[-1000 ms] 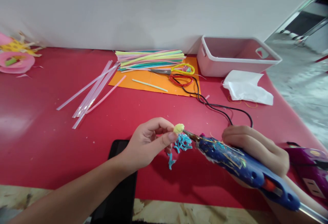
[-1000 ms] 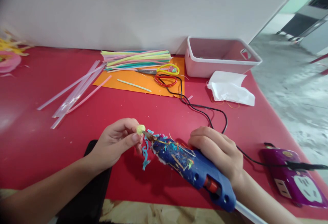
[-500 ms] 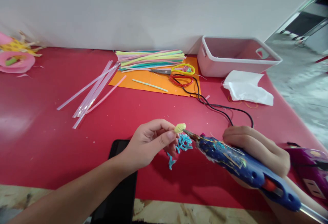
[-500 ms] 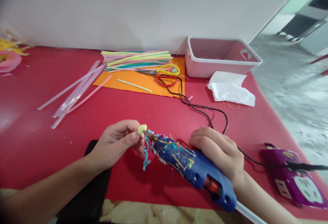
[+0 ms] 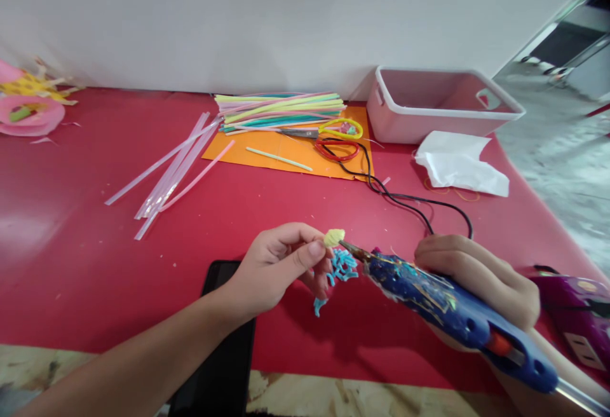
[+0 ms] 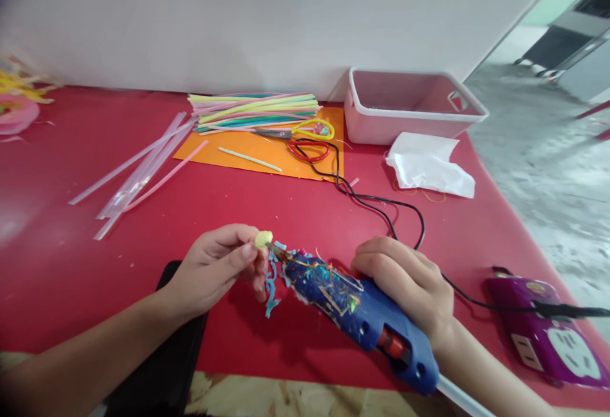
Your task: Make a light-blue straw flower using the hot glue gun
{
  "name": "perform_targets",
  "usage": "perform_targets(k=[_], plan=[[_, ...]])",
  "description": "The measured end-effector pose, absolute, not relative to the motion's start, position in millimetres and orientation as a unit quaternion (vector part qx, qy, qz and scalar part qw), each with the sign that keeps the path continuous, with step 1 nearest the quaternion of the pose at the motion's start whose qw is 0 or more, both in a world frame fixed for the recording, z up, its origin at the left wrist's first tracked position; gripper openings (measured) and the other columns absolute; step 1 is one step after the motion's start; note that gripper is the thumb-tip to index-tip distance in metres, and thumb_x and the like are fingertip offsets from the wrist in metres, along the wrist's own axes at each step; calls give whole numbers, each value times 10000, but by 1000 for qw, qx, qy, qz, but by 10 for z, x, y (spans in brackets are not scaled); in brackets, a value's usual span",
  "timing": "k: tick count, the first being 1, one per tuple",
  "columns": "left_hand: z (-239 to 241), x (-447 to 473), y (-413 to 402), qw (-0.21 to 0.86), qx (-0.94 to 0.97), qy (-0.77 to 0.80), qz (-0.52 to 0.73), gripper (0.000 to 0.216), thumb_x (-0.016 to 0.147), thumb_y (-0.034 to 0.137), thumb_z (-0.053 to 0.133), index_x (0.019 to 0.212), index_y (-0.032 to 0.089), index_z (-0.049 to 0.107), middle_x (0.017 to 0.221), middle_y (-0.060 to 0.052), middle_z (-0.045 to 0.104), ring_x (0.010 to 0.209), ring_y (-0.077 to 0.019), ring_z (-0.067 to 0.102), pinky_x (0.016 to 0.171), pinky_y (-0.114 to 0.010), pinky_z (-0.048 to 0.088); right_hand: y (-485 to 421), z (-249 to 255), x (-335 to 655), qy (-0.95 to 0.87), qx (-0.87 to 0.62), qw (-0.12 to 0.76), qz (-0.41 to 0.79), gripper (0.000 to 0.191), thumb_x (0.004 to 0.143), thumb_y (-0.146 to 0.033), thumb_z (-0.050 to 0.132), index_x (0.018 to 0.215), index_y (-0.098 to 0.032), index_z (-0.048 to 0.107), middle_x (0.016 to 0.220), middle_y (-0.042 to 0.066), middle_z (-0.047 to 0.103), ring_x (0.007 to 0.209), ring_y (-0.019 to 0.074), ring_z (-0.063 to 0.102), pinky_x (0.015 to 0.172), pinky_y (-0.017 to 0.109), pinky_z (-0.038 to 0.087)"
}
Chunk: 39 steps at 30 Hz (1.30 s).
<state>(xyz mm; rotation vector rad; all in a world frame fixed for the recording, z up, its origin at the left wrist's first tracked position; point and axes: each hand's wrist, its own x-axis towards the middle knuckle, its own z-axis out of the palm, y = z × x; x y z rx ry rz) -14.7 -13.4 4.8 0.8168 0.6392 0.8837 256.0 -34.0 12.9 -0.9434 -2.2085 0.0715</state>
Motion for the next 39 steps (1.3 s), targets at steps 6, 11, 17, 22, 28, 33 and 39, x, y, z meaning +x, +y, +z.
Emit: perform_targets(k=[6,11,17,22,28,33,39], plan=[[38,-157,-133,787,375,300,388,296,871,412,736,810,133,657,689,2,654,549,-99,671,543,-208,606,-349,124,2573,-858,-364,363,24,174,853,-57,517,942,-188,588,848,47,600,751,168,656,660,278,545],[15,-166,-127,798,366,286,385,285,897,407,708,824,138,649,685,1,653,549,-100,671,525,-205,597,-347,140,2562,-858,-365,360,22,176,859,-49,516,942,-192,580,851,44,595,750,156,648,648,265,535],[24,-158,-126,783,391,281,394,283,909,409,690,819,151,616,703,13,632,557,-96,664,525,-203,590,-344,150,2540,-852,-371,368,20,171,852,-59,523,931,-201,576,828,37,601,729,167,661,652,279,548],[31,-135,-123,721,441,328,423,305,902,442,691,834,154,620,741,2,642,603,-91,656,575,-190,558,-346,138,2533,-844,-378,379,22,142,845,-87,537,904,-206,585,804,35,611,701,178,670,630,285,551],[24,-160,-141,573,573,368,456,248,990,364,574,852,170,645,743,1,644,665,-88,611,647,-192,493,-343,155,2525,-850,-368,375,17,157,847,-66,525,914,-197,580,820,42,594,716,167,654,636,275,539],[-9,-186,-151,488,628,402,453,208,1004,322,548,890,188,657,790,-12,669,736,-116,617,721,-225,481,-346,157,2534,-854,-371,364,20,184,834,-45,518,918,-200,573,829,31,594,714,155,649,633,268,536],[-17,-193,-152,463,650,399,452,194,1010,300,535,894,194,647,793,-13,657,755,-127,618,738,-243,466,-340,120,2554,-856,-367,363,34,213,821,-24,507,943,-184,577,852,42,589,748,157,638,659,280,533]])
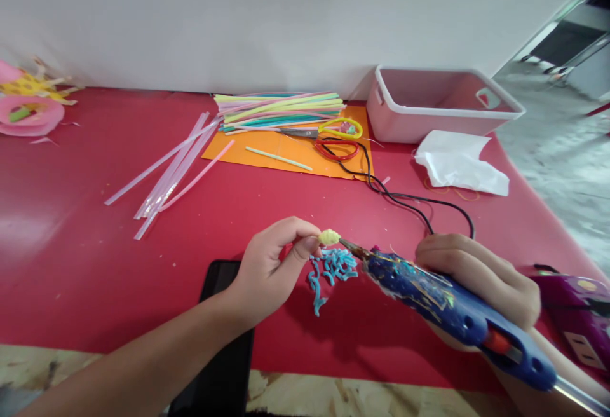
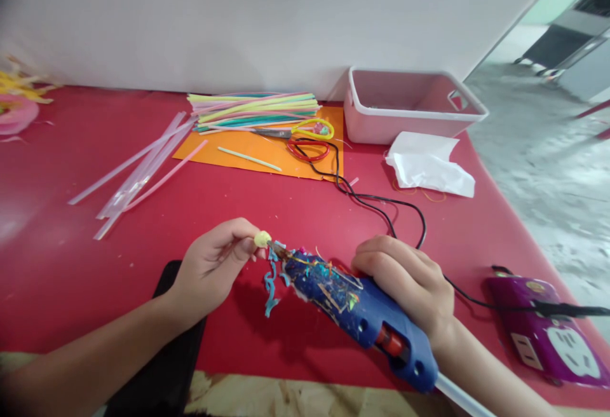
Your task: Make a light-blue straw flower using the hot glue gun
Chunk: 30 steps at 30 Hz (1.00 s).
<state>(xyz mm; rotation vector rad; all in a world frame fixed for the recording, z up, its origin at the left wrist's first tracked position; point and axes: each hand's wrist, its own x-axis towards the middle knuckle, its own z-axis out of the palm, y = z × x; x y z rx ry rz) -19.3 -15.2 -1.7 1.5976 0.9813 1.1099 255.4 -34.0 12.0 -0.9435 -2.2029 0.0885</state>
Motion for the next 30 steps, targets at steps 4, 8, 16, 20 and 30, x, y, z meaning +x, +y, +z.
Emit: perform_targets(k=[4,8,16,20,30], plan=[[-22,-186,-150,440,669,389,456,190,1015,274,528,875,201,634,787,3,638,756,-112,611,747,-238,456,-334,117,2566,-858,-362,364,37,208,839,-35,489,954,-187,572,853,47,578,763,158,623,666,283,528],[-59,-184,-144,431,670,385,465,162,1019,259,522,911,212,634,796,17,633,753,-96,607,747,-225,456,-343,108,2582,-859,-359,364,43,198,850,-44,485,967,-180,569,862,56,576,780,159,616,698,287,529],[-46,-174,-141,425,673,388,465,169,1019,239,519,888,204,619,790,22,615,750,-87,595,734,-212,452,-359,118,2576,-858,-356,368,52,212,822,-17,499,950,-171,568,852,53,567,775,150,604,686,276,517],[-33,-174,-142,433,669,387,463,182,1022,238,513,879,199,619,788,21,614,750,-86,596,740,-213,454,-354,122,2569,-858,-360,365,37,198,841,-41,516,979,-164,589,876,59,588,787,149,618,698,278,520],[-36,-182,-139,432,669,383,468,182,1021,250,518,880,202,623,780,22,626,738,-85,599,730,-211,453,-346,103,2548,-848,-369,380,35,190,840,-36,515,941,-173,600,851,43,587,757,146,628,662,273,514]])
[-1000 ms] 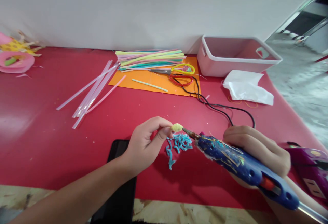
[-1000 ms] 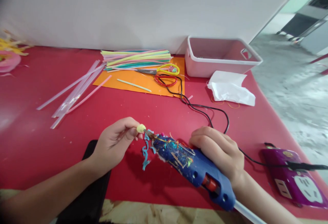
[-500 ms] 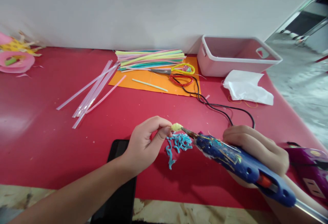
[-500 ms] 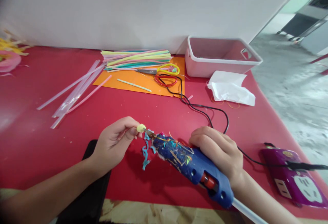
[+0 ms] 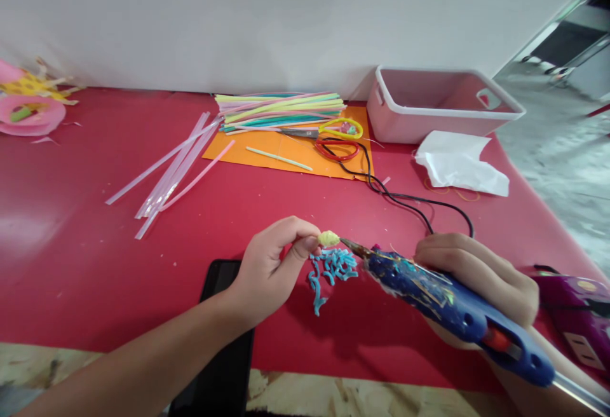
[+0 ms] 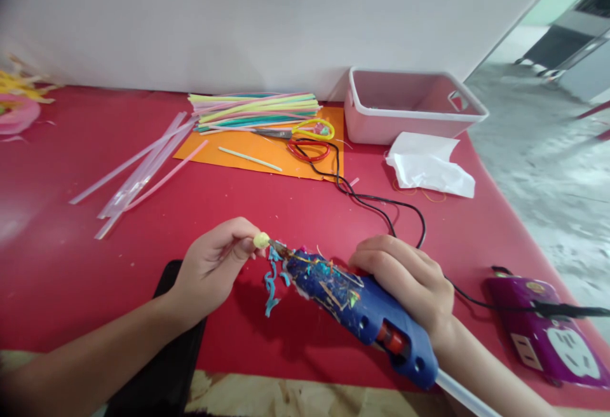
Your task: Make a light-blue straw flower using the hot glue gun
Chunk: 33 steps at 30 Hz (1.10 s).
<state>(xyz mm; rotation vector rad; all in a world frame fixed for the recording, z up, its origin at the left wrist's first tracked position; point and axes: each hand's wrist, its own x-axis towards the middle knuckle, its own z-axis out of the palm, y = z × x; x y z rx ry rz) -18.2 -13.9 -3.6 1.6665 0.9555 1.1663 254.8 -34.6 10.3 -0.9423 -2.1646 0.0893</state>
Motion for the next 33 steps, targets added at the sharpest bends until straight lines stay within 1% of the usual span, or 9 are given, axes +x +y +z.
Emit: perform_targets(k=[6,13,25,33], plan=[[-22,-184,-150,424,676,384,464,190,1021,241,515,870,201,622,776,20,624,741,-87,600,730,-212,454,-351,102,2570,-852,-365,372,41,197,826,-28,518,937,-174,588,854,44,585,767,149,624,682,277,515],[-21,-178,-139,419,683,380,462,191,1021,233,512,870,202,625,783,15,619,756,-90,601,731,-213,453,-359,94,2570,-851,-371,370,39,192,823,-40,511,933,-184,576,863,44,584,765,147,623,664,272,513],[-19,-176,-147,433,669,394,457,203,1020,279,511,875,200,630,783,-6,640,739,-119,616,733,-248,471,-340,113,2574,-855,-364,369,32,193,816,-40,510,915,-195,567,817,44,582,695,158,623,597,270,517],[-51,-179,-162,449,658,394,459,197,1013,306,521,897,200,638,793,-17,654,745,-130,630,729,-253,493,-333,116,2567,-852,-365,374,35,202,813,-25,518,929,-174,590,838,45,584,715,147,626,626,266,516]])
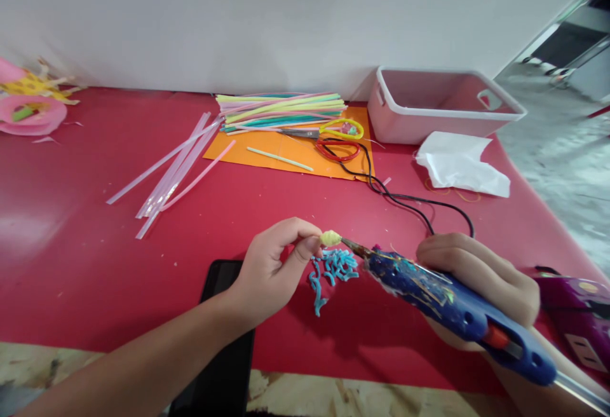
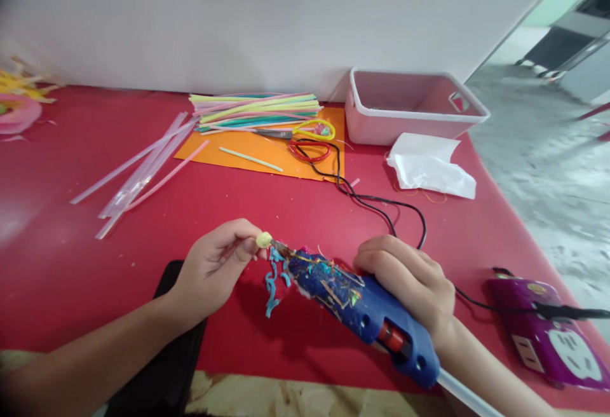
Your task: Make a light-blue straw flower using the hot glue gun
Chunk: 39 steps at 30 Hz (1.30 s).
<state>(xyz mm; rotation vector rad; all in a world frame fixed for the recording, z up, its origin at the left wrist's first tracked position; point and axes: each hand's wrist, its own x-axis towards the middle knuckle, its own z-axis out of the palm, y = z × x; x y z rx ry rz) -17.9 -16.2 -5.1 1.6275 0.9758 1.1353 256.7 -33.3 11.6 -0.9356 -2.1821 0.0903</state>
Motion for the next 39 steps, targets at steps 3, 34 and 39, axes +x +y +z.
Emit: perform_targets(k=[3,34,39], plan=[[-33,-176,-170,459,644,403,461,195,1005,312,538,893,195,647,782,-17,655,740,-127,626,714,-240,497,-335,115,2566,-852,-366,371,41,223,823,-45,539,996,-159,623,876,57,613,755,153,644,646,268,521],[4,-140,-65,637,428,374,521,201,915,366,695,855,180,647,662,42,606,535,-57,536,527,-181,430,99,36,2966,-877,-474,77,-7,529,665,-22,481,1111,-251,649,961,38,724,901,227,646,829,399,398],[14,-127,-63,625,438,394,512,242,876,394,726,864,171,634,680,23,644,549,-81,569,556,-212,483,94,135,3102,-866,-485,89,-83,493,801,-9,486,1206,-236,652,1196,128,686,1111,310,611,902,463,434]])
